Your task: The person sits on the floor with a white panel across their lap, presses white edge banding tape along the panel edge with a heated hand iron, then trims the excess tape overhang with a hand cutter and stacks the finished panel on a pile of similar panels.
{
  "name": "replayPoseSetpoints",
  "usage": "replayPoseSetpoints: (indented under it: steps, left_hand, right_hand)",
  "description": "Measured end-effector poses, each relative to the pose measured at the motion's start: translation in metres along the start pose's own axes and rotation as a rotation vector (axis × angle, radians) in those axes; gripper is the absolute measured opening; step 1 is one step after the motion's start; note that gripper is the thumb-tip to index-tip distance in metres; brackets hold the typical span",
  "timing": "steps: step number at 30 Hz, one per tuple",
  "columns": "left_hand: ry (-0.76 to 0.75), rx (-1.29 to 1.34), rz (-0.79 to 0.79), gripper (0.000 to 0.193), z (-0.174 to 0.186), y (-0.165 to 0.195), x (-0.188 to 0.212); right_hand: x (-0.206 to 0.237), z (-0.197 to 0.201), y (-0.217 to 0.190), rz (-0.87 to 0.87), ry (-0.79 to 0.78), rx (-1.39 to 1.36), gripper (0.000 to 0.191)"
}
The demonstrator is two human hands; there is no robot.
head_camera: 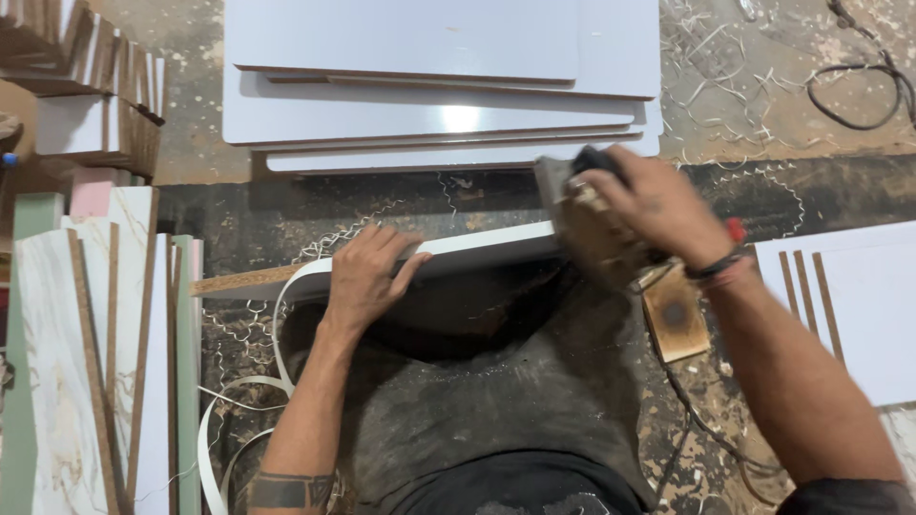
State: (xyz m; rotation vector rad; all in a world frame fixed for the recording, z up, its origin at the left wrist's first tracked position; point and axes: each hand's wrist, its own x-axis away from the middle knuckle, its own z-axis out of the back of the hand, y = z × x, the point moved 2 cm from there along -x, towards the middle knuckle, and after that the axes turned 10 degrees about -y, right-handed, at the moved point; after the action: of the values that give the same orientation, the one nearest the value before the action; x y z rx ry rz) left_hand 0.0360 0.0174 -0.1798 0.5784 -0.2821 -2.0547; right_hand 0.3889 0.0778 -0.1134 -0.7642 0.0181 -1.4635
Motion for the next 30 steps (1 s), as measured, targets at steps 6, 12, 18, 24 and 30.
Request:
replayPoseSetpoints:
  steps: [6,12,18,24,30]
  left_hand:
    - [-0.007,0.018,0.017,0.022,-0.005,0.002,0.0]
    - [-0.027,0.029,0.039,0.022,-0.005,0.001,0.0]
    - [-0.027,0.064,0.03,0.02,0.002,0.003,0.001]
    - [-0.059,0.034,0.043,0.021,0.008,0.007,-0.003]
    - [-0.102,0.004,0.098,0.021,0.005,0.005,-0.001]
  right_hand:
    - [0.008,0.032,0.059,0.098,0.241,0.096,0.043]
    - [-0.004,-0.003,0.012,0.001,0.117,0.108,0.049]
    - [-0.009,-0.062,-0.089,0.284,0.09,-0.014,0.04]
    - [0.005,-0.06,-0.097,0.435,0.146,0.004,0.037]
    - [0.009,-0.005,-0.014,0.226,0.09,-0.1,0.036]
